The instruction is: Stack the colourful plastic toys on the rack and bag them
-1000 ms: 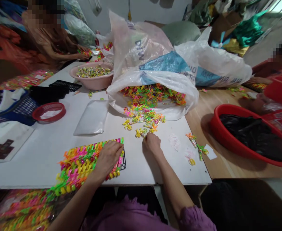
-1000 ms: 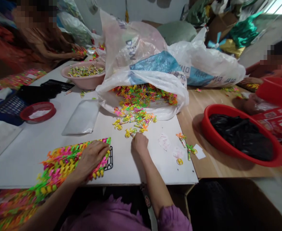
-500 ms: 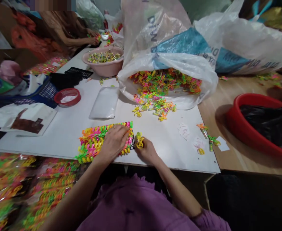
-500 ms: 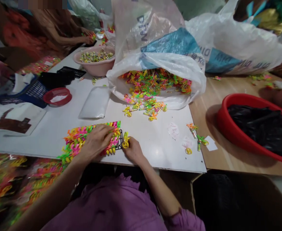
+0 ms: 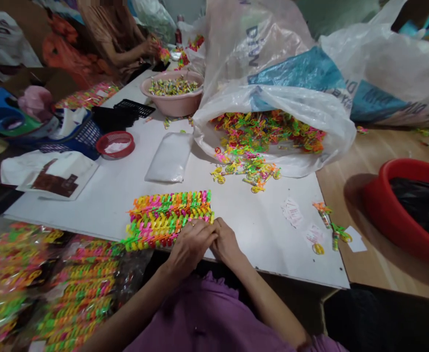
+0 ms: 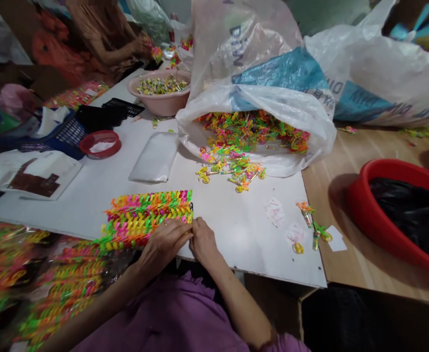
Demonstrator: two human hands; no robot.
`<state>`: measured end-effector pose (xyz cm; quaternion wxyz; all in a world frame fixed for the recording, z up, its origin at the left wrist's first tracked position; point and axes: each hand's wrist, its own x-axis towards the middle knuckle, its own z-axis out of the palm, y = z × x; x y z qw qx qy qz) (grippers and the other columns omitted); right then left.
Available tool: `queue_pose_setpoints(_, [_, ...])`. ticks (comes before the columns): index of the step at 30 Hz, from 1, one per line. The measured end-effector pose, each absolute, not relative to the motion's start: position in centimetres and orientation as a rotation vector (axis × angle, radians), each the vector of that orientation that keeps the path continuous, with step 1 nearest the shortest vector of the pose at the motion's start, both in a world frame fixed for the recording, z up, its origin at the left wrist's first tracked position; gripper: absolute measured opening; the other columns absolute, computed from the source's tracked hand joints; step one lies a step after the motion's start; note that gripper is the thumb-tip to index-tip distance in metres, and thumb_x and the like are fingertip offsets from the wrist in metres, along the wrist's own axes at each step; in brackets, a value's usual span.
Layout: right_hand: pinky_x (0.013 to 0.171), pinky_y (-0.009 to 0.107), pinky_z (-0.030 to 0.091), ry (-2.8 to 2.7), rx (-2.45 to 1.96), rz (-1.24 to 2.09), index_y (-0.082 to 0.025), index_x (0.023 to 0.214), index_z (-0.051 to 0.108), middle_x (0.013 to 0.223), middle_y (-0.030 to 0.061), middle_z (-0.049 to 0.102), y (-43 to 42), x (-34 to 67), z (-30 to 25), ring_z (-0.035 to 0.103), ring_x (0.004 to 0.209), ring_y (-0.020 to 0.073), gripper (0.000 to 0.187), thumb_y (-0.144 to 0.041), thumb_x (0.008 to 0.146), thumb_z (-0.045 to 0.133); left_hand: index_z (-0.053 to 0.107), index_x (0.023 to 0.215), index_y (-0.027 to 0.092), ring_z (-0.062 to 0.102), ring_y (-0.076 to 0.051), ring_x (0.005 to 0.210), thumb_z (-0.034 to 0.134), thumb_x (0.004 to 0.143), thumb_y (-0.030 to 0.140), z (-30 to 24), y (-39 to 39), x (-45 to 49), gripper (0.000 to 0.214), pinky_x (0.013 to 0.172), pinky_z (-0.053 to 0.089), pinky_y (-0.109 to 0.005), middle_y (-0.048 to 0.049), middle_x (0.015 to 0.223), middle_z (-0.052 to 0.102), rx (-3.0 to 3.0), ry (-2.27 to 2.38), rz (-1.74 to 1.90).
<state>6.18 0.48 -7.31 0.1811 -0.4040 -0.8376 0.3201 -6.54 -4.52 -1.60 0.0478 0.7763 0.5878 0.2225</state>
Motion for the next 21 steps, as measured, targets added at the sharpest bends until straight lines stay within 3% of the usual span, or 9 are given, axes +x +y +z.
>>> queue_pose_setpoints(3, [0.064, 0.024, 0.039, -2.394, -1.097, 0.984, -0.017, 0.084, 0.05, 0.081, 0.0028, 0.051, 1.3, 6.3, -7.0, 0.047, 0.07, 0.0142, 0.011, -0.016, 0.081, 0.04, 0.061, 0.096, 0.018, 0.058, -0.02, 0.09, 0.045, 0.088, 0.016, -2.1, -4.6, -6.3, 0.018, 0.086, 0.043, -0.038, -0.0052, 0.09, 0.065, 2.368, 1.848, 0.647])
queue_pose_setpoints(9, [0.056, 0.021, 0.038, -2.167, -1.051, 1.494, -0.016, 0.085, 0.057, 0.069, -0.0013, 0.054, 5.2, 8.3, -6.7, 0.048, 0.061, 0.0113, 0.013, -0.021, 0.077, 0.048, 0.061, 0.097, 0.017, 0.057, -0.019, 0.094, 0.049, 0.087, 0.021, -0.1, -4.0, -7.8, 0.016, 0.089, 0.042, -0.035, -0.0056, 0.094, 0.065, 2.367, 1.963, 0.837])
queue_pose_setpoints(12, [0.061, 0.023, 0.042, -2.022, -1.172, 1.403, -0.015, 0.093, 0.06, 0.077, 0.002, 0.061, 7.7, 7.7, -6.4, 0.053, 0.067, 0.0128, 0.021, -0.026, 0.077, 0.05, 0.062, 0.096, 0.018, 0.057, -0.019, 0.092, 0.05, 0.087, 0.024, 1.8, -5.0, -10.1, 0.017, 0.086, 0.042, -0.034, -0.0057, 0.091, 0.065, 2.195, 2.196, 1.007])
queue_pose_setpoints(15, [0.066, 0.024, 0.044, -1.974, -1.148, 1.377, -0.014, 0.098, 0.06, 0.086, 0.0051, 0.064, 9.8, 5.4, -6.0, 0.056, 0.074, 0.0144, 0.028, -0.025, 0.076, 0.048, 0.065, 0.087, 0.021, 0.059, -0.017, 0.08, 0.047, 0.087, 0.026, 1.9, -8.5, -11.8, 0.018, 0.076, 0.045, -0.031, -0.0037, 0.081, 0.065, 2.037, 2.092, 0.841])
queue_pose_setpoints(19, [0.061, 0.022, 0.042, -2.128, -0.946, 1.629, -0.013, 0.089, 0.062, 0.078, 0.0015, 0.063, 11.0, 2.4, -5.6, 0.054, 0.069, 0.0131, 0.031, -0.014, 0.067, 0.041, 0.066, 0.088, 0.023, 0.061, -0.016, 0.069, 0.054, 0.079, 0.03, -1.8, -14.2, -12.9, 0.016, 0.064, 0.047, -0.027, -0.0018, 0.075, 0.066, 1.462, 1.936, 0.658])
queue_pose_setpoints(21, [0.057, 0.02, 0.04, -2.199, -0.87, 1.73, -0.013, 0.082, 0.062, 0.071, -0.0013, 0.061, 10.8, 2.5, -5.5, 0.051, 0.062, 0.0114, 0.028, -0.013, 0.065, 0.04, 0.064, 0.095, 0.022, 0.064, -0.019, 0.069, 0.063, 0.07, 0.036, -3.8, -15.7, -13.5, 0.029, 0.065, 0.05, -0.029, -0.0019, 0.076, 0.068, 1.018, 1.979, 0.775])
